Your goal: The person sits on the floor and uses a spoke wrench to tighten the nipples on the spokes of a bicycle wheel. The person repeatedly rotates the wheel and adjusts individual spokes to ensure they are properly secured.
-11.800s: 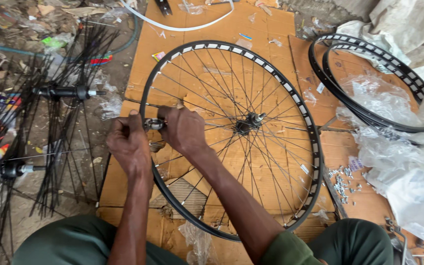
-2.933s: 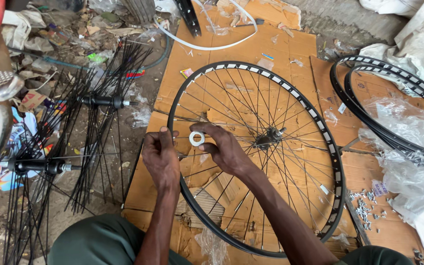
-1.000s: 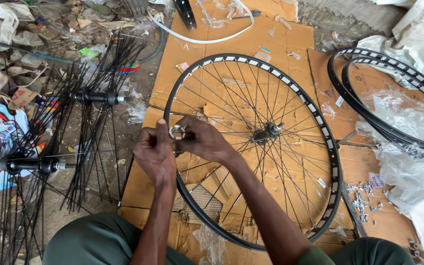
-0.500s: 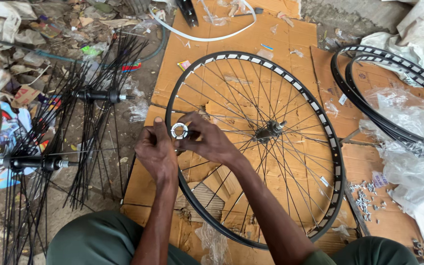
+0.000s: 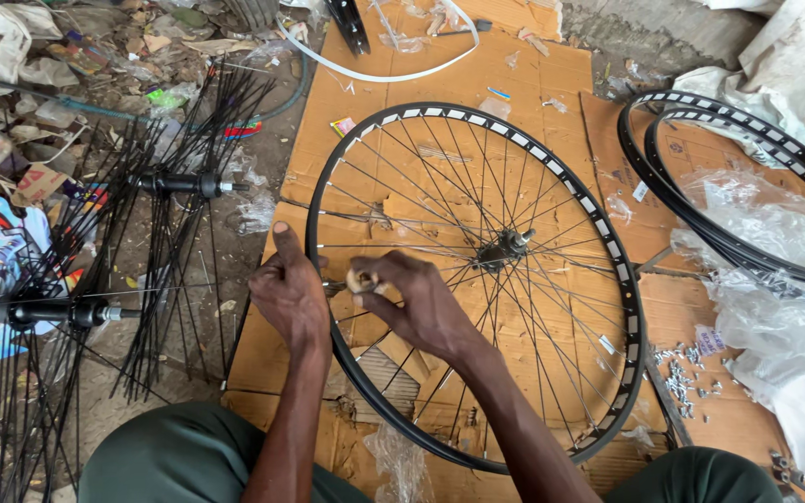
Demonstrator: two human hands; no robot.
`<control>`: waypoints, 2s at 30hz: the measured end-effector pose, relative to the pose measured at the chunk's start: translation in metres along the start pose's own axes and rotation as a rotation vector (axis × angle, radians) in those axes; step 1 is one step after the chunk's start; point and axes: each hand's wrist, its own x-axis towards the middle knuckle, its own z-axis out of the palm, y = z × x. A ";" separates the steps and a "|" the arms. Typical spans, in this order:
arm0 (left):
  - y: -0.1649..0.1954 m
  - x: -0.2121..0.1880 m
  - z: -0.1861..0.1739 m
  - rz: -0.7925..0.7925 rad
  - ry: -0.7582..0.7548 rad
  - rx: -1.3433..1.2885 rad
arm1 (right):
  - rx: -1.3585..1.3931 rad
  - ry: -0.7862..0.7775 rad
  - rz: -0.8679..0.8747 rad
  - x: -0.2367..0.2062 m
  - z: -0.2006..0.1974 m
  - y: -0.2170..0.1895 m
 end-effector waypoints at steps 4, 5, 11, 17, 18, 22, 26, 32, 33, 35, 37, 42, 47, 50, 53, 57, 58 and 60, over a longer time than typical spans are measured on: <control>-0.003 0.002 0.002 0.012 0.061 0.187 | -0.016 -0.076 -0.084 0.005 0.005 0.000; -0.004 0.003 0.003 0.016 0.050 0.118 | 0.010 -0.058 -0.037 0.007 0.006 -0.001; -0.003 0.000 0.003 0.026 -0.013 -0.065 | -0.348 -0.177 0.323 0.022 0.019 -0.007; 0.002 -0.006 0.000 0.046 -0.072 -0.102 | 0.016 -0.228 0.292 0.010 0.015 0.007; 0.004 -0.007 -0.002 0.068 -0.070 -0.104 | 0.072 -0.219 0.285 0.007 0.014 0.009; 0.009 -0.008 -0.002 0.037 -0.050 -0.041 | 0.253 -0.119 0.124 0.004 0.011 0.015; 0.004 -0.007 -0.002 0.078 -0.060 -0.145 | 0.073 -0.002 0.153 0.008 0.020 0.006; -0.002 -0.001 0.001 0.184 -0.026 -0.209 | -0.271 -0.180 0.367 0.023 0.023 -0.008; -0.002 0.000 0.001 0.171 -0.021 -0.181 | -0.198 -0.214 0.359 0.025 0.019 -0.007; -0.001 0.001 0.002 0.145 -0.031 -0.167 | 0.015 -0.240 0.317 0.022 0.009 -0.005; 0.000 0.001 0.001 0.116 -0.057 -0.190 | 0.299 -0.227 0.249 0.017 0.003 -0.004; -0.001 0.001 0.001 0.158 -0.053 -0.222 | 0.030 -0.069 0.110 0.008 0.016 -0.008; -0.001 0.001 0.002 0.159 -0.032 -0.185 | 0.115 -0.101 0.088 0.010 0.006 -0.003; 0.002 -0.001 0.003 0.191 -0.014 -0.204 | 0.305 -0.111 0.134 0.013 -0.009 0.005; 0.005 -0.004 0.002 0.162 -0.043 -0.237 | 0.248 -0.010 0.124 0.021 -0.010 0.009; 0.005 -0.006 0.000 0.224 -0.037 -0.239 | -0.035 0.085 0.058 0.030 0.004 0.014; 0.005 -0.007 0.000 0.230 -0.040 -0.233 | -0.046 0.060 0.083 0.031 0.006 0.016; 0.003 -0.006 0.001 0.228 -0.038 -0.234 | -0.097 -0.022 0.159 0.033 0.010 0.021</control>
